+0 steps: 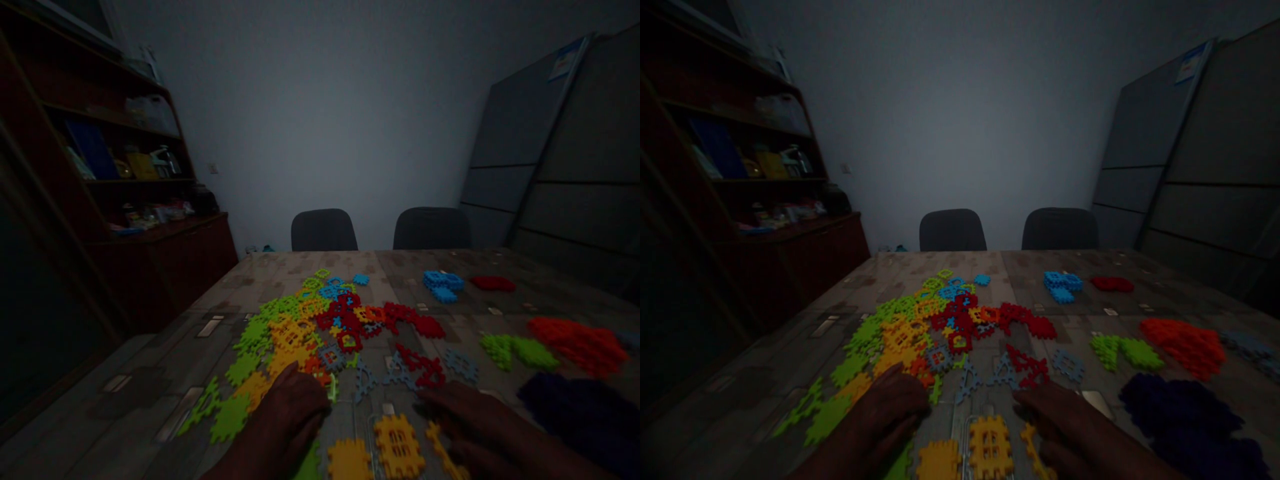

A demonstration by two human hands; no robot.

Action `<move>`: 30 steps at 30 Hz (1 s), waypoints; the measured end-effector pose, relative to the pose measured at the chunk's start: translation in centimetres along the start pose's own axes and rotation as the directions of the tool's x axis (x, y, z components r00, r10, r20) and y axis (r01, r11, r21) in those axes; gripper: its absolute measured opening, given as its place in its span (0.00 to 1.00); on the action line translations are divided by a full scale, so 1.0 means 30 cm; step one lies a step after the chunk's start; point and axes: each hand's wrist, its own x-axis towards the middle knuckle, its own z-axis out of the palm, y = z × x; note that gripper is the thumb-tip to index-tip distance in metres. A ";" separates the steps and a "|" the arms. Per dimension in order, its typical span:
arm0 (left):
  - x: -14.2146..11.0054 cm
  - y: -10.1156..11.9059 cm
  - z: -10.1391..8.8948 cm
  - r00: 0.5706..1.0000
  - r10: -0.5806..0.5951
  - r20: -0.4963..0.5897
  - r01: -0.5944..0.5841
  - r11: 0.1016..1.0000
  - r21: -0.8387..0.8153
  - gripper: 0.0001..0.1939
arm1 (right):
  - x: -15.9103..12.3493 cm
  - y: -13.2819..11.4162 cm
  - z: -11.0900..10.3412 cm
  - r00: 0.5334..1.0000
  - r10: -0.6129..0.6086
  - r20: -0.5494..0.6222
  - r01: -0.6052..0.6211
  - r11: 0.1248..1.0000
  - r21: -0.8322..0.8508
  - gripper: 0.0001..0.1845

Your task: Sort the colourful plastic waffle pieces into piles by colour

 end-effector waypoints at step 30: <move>-0.001 -0.013 0.059 0.999 0.050 -0.019 -0.048 0.991 0.122 0.09 | 0.707 -0.287 -0.164 0.923 -0.380 -0.062 0.358 0.906 -0.227 0.23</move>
